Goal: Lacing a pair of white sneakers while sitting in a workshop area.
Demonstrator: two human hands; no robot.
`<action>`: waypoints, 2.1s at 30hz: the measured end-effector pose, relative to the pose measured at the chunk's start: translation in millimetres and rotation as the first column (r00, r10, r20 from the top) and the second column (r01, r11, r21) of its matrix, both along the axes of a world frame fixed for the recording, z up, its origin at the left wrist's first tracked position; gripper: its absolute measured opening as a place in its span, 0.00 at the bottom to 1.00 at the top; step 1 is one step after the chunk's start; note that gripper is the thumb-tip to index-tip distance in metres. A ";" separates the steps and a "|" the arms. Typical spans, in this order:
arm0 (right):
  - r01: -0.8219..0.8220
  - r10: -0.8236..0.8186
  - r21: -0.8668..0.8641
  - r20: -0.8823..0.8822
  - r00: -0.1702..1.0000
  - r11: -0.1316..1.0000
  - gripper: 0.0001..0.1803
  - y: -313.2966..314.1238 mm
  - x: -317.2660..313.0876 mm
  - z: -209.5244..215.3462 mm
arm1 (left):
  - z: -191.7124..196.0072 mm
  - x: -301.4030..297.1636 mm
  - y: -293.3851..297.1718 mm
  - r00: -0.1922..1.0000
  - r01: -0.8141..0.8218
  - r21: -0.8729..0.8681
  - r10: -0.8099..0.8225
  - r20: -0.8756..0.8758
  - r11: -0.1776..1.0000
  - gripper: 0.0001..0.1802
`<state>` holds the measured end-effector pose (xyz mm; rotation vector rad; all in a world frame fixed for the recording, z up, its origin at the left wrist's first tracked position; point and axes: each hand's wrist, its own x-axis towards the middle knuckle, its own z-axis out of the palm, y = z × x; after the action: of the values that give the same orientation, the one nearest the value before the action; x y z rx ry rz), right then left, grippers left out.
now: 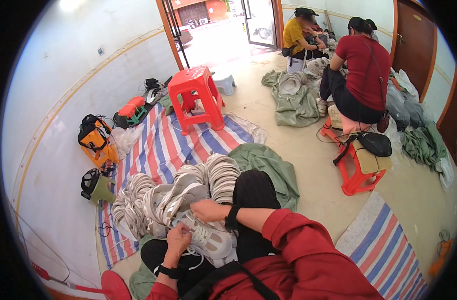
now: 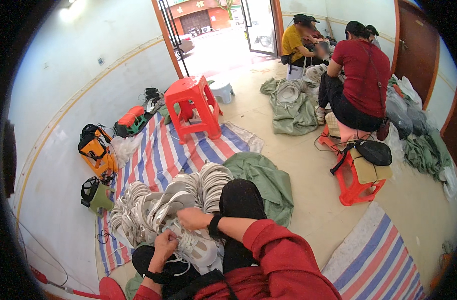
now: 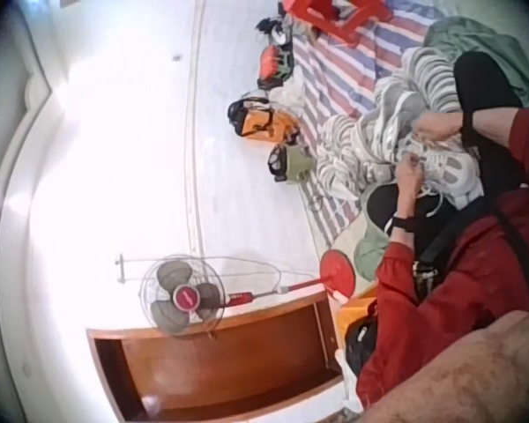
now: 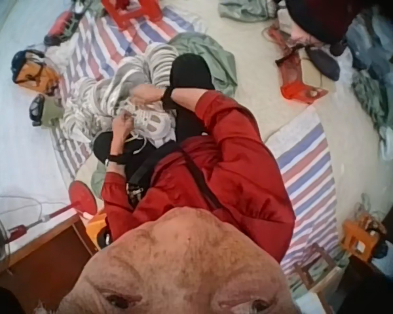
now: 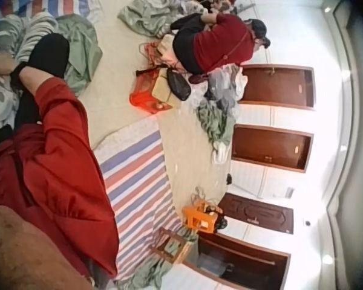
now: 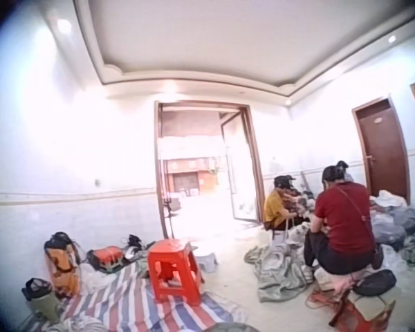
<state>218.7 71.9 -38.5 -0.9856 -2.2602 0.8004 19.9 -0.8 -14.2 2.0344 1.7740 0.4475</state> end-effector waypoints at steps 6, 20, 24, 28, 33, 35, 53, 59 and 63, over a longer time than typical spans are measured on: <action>0.058 -0.062 -0.043 -0.103 0.993 0.997 0.10 24.6 75.4 50.5 | -19.5 -14.8 3.7 0.969 -0.051 -0.026 0.056 0.240 0.998 0.08; 0.238 -0.239 0.051 0.011 0.971 0.970 0.09 -9.0 186.6 113.1 | 7.7 -12.1 -6.2 0.764 0.104 -0.204 0.053 0.643 0.973 0.03; 0.307 -0.308 -0.037 -0.015 0.951 0.951 0.10 -8.0 222.1 117.1 | 20.6 -4.3 -10.5 0.732 0.071 -0.195 0.082 0.676 0.978 0.04; 0.413 -0.413 -0.016 0.017 0.911 0.910 0.10 -15.7 259.1 125.9 | 39.8 7.7 -11.8 0.765 0.091 -0.158 0.033 0.644 0.983 0.04; 0.520 -0.519 -0.045 0.041 0.854 0.853 0.10 -31.2 295.2 145.0 | 57.4 7.5 -24.8 0.771 0.128 -0.134 -0.014 0.636 0.983 0.05; 0.615 -0.625 -0.214 0.021 0.780 0.759 0.11 -41.8 309.9 154.7 | 62.7 9.3 -27.8 0.792 0.142 -0.122 -0.039 0.609 0.982 0.05; 0.745 -0.744 -0.007 -0.044 0.667 0.668 0.11 -11.7 482.0 202.4 | 14.8 9.0 -4.2 0.941 0.303 0.366 -0.337 0.032 0.880 0.12; 0.804 -0.807 0.077 0.067 0.586 0.590 0.12 24.0 522.8 186.2 | 13.3 -13.7 -13.9 0.966 0.249 0.299 -0.259 -0.004 0.921 0.13; 0.753 -0.767 0.150 0.082 0.636 0.640 0.10 45.2 480.6 173.2 | 11.7 -9.4 -20.1 0.980 0.185 0.304 -0.200 0.019 0.934 0.13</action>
<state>699.3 117.1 134.7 -1.8052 -1.6668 0.2260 10.5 -20.9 -2.5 2.3543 1.5317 0.7381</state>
